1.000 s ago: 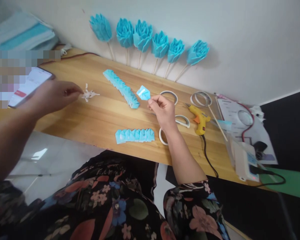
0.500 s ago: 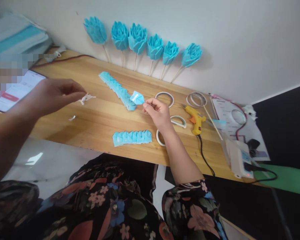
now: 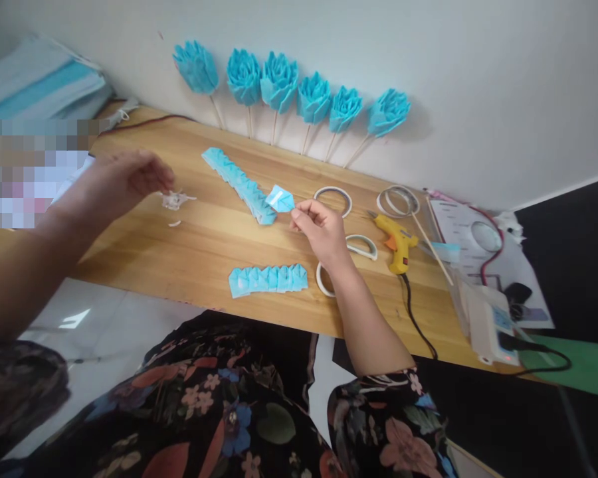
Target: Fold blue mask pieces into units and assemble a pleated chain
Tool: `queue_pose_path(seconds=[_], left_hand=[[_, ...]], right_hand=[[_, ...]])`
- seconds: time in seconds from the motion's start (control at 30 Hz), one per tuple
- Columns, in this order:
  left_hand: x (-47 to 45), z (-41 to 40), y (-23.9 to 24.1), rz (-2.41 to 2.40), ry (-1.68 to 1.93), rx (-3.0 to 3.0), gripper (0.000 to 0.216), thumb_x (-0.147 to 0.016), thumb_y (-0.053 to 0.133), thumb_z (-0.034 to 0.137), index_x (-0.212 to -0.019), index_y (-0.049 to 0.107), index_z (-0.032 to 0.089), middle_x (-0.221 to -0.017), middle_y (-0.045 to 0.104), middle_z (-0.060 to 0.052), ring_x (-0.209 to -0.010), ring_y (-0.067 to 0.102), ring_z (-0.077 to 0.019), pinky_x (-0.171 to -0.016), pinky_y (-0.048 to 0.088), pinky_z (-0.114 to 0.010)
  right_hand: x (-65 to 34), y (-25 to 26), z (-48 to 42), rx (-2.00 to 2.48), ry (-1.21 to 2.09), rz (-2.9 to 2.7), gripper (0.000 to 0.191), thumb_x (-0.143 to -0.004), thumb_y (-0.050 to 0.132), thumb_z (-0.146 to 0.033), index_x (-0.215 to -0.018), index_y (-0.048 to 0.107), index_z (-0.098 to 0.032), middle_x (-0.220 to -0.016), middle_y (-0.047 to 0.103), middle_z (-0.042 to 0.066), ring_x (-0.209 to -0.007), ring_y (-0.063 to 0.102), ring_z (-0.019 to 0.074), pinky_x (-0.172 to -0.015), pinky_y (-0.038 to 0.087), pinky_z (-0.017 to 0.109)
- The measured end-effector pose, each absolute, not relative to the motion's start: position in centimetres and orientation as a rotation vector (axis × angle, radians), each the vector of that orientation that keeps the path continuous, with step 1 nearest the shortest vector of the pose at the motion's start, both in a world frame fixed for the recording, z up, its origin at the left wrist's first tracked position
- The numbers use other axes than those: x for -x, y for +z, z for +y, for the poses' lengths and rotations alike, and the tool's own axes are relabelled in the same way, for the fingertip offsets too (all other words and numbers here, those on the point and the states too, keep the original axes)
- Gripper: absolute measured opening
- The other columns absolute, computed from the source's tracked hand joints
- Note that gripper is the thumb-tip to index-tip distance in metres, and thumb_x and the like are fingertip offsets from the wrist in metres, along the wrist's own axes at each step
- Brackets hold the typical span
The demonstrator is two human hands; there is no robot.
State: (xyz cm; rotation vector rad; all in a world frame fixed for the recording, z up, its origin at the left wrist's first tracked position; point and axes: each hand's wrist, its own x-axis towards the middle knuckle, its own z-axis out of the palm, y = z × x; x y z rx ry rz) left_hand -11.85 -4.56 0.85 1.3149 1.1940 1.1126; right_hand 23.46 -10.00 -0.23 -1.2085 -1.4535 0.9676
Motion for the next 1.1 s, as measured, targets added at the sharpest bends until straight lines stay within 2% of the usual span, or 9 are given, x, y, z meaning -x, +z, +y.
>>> queue_pose_path(seconds=[0.13, 0.27, 0.43, 0.57, 0.77, 0.9, 1.0, 1.1], left_hand=[[12.2, -2.6, 0.1, 1.229, 1.336, -1.241, 0.031, -0.078, 0.076, 0.052, -0.078, 0.065, 0.023, -0.079, 0.072, 0.002, -0.082, 0.061, -0.0139, -0.088, 0.053, -0.037], [12.1, -2.9, -1.4, 1.158, 1.346, -1.119, 0.035, -0.069, 0.084, 0.054, -0.084, 0.069, 0.026, -0.086, 0.077, 0.005, -0.094, 0.064, -0.0161, -0.101, 0.051, -0.038], [11.7, -4.5, -1.3, 1.027, 1.123, -1.134, 0.036, -0.076, 0.080, 0.057, -0.088, 0.073, 0.024, -0.091, 0.078, 0.002, -0.094, 0.067, -0.0196, -0.095, 0.056, -0.041], [11.0, -3.7, -0.3, 1.000, 1.118, -1.300, 0.038, -0.080, 0.078, 0.058, -0.093, 0.074, 0.023, -0.090, 0.078, 0.001, -0.092, 0.068, -0.0191, -0.097, 0.055, -0.043], [9.4, -2.4, -0.7, 0.959, 0.898, -1.329, 0.055, -0.068, 0.081, 0.072, -0.089, 0.074, 0.022, -0.084, 0.079, -0.002, -0.087, 0.069, -0.0194, -0.096, 0.056, -0.042], [10.1, -3.6, -0.2, 0.928, 0.830, -1.368, 0.047, -0.082, 0.074, 0.067, -0.092, 0.077, 0.021, -0.091, 0.081, -0.004, -0.092, 0.070, -0.0206, -0.096, 0.056, -0.042], [9.3, -4.4, 1.7, 0.844, 1.026, -1.502, 0.041, -0.088, 0.073, 0.058, -0.089, 0.078, 0.017, -0.098, 0.081, -0.005, -0.102, 0.071, -0.0220, -0.106, 0.051, -0.044], [6.4, -5.1, 3.3, 0.898, 1.032, -1.643, 0.032, -0.096, 0.066, 0.047, -0.093, 0.079, 0.018, -0.101, 0.080, -0.006, -0.102, 0.071, -0.0215, -0.103, 0.052, -0.042]], right_hand=[[-23.5, -0.1, -10.2, 1.215, 0.963, -1.496, 0.016, -0.081, 0.071, -0.036, -0.073, 0.068, -0.022, -0.062, 0.065, -0.004, -0.057, 0.055, 0.0098, -0.058, 0.045, 0.026], [-23.3, -0.1, -10.4, 1.210, 0.971, -1.515, 0.017, -0.083, 0.071, -0.036, -0.073, 0.068, -0.022, -0.063, 0.065, -0.004, -0.058, 0.054, 0.0098, -0.058, 0.044, 0.026], [-23.2, 0.1, -10.5, 1.200, 0.964, -1.510, 0.016, -0.083, 0.071, -0.034, -0.073, 0.068, -0.022, -0.062, 0.065, -0.004, -0.057, 0.054, 0.0095, -0.057, 0.043, 0.026], [-23.2, 0.1, -10.5, 1.191, 0.950, -1.524, 0.016, -0.083, 0.070, -0.036, -0.074, 0.068, -0.023, -0.062, 0.064, -0.004, -0.057, 0.054, 0.0098, -0.058, 0.044, 0.027], [-23.3, 0.0, -10.4, 1.188, 0.961, -1.515, 0.017, -0.083, 0.070, -0.036, -0.074, 0.067, -0.023, -0.062, 0.064, -0.004, -0.057, 0.055, 0.0097, -0.058, 0.045, 0.027], [-22.9, 0.4, -10.7, 1.167, 0.980, -1.539, 0.018, -0.084, 0.070, -0.036, -0.074, 0.067, -0.022, -0.062, 0.065, -0.004, -0.057, 0.055, 0.0097, -0.059, 0.044, 0.026], [-22.7, 0.5, -10.9, 1.140, 1.021, -1.560, 0.019, -0.085, 0.070, -0.037, -0.075, 0.067, -0.022, -0.063, 0.066, -0.004, -0.058, 0.056, 0.0096, -0.060, 0.044, 0.026], [-22.7, 0.4, -10.9, 1.119, 1.060, -1.577, 0.018, -0.086, 0.069, -0.036, -0.076, 0.067, -0.021, -0.064, 0.067, -0.004, -0.059, 0.056, 0.0095, -0.061, 0.043, 0.025]])
